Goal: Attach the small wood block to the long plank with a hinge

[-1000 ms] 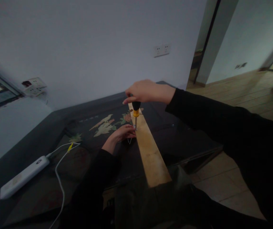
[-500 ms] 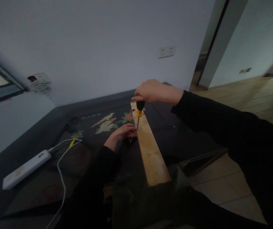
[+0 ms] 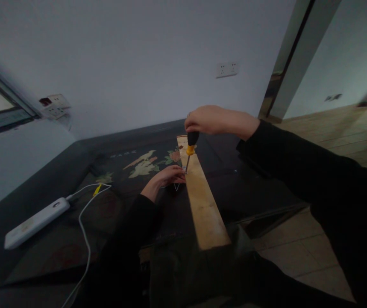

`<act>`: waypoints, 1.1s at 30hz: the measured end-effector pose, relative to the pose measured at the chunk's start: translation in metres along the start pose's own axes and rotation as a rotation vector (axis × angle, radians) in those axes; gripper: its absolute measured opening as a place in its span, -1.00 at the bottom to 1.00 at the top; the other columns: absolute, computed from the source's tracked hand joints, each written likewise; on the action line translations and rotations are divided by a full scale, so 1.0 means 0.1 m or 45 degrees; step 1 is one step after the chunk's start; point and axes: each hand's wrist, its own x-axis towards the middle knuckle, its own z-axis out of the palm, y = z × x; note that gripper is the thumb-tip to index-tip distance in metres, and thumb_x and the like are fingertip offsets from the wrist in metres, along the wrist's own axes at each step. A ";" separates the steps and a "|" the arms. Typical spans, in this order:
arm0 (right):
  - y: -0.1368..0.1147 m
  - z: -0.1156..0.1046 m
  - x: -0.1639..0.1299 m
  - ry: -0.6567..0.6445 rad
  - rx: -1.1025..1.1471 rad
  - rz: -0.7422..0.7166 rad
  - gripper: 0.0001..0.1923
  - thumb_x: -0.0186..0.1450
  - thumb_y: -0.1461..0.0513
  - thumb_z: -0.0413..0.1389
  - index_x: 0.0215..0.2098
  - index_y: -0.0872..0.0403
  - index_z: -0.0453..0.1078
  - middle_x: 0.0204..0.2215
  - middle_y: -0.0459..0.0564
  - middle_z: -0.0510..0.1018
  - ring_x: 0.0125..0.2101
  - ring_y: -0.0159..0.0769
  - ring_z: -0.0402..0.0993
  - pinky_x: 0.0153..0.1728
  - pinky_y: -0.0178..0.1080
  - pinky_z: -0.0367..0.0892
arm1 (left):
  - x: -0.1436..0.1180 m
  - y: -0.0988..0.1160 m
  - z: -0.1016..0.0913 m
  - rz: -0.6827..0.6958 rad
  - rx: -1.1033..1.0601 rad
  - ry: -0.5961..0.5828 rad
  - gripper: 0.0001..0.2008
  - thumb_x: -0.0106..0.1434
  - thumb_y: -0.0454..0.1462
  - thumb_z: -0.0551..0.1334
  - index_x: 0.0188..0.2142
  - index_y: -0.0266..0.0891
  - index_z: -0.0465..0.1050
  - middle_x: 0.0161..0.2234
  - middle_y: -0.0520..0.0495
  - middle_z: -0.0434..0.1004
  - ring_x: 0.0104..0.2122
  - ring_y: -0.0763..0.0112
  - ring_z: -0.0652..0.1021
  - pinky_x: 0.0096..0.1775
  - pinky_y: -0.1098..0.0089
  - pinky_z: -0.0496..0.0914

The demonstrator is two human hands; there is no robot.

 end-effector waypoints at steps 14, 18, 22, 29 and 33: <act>0.07 0.04 -0.01 0.005 0.120 -0.100 -0.55 0.38 0.03 0.04 0.06 0.13 0.49 -0.13 0.12 0.60 -0.21 -0.23 0.45 -0.24 -0.21 0.17 | 0.06 -0.02 -0.01 -0.025 0.047 0.067 -0.95 0.30 -0.39 0.23 -0.23 -0.32 0.40 -0.49 -0.11 0.60 -0.50 0.42 0.63 -0.42 0.47 0.52; 0.07 0.03 -0.01 -0.082 0.119 -0.141 -0.63 0.40 0.15 0.00 0.04 0.11 0.52 -0.12 0.10 0.61 -0.20 -0.23 0.45 -0.23 -0.19 0.18 | 0.05 -0.01 -0.02 -0.025 0.036 0.064 -0.95 0.29 -0.38 0.24 -0.24 -0.29 0.41 -0.49 -0.10 0.60 -0.50 0.41 0.63 -0.42 0.47 0.52; -0.01 0.08 0.00 -0.044 -0.016 0.031 -0.61 0.42 0.13 -0.04 0.03 0.08 0.53 -0.15 0.13 0.62 -0.20 -0.18 0.48 -0.25 -0.18 0.18 | 0.04 -0.02 -0.03 -0.023 0.010 0.050 -0.96 0.29 -0.40 0.23 -0.28 -0.28 0.40 -0.50 -0.08 0.59 -0.50 0.40 0.63 -0.44 0.47 0.51; -0.14 0.14 0.04 0.090 -0.150 0.217 -0.46 0.46 0.00 -0.15 0.01 0.18 0.51 -0.20 0.23 0.60 -0.21 -0.12 0.49 -0.26 -0.17 0.17 | 0.05 -0.04 -0.05 0.015 -0.012 0.006 -0.92 0.27 -0.38 0.29 -0.29 -0.29 0.39 -0.49 -0.08 0.60 -0.50 0.42 0.63 -0.44 0.49 0.51; -0.08 0.11 0.00 0.072 -0.045 0.196 -0.47 0.42 -0.07 -0.06 0.03 0.14 0.49 -0.18 0.19 0.59 -0.22 -0.14 0.47 -0.26 -0.18 0.16 | 0.03 -0.03 -0.04 0.015 0.004 0.002 -0.94 0.28 -0.40 0.26 -0.28 -0.30 0.38 -0.49 -0.08 0.60 -0.50 0.44 0.63 -0.44 0.51 0.51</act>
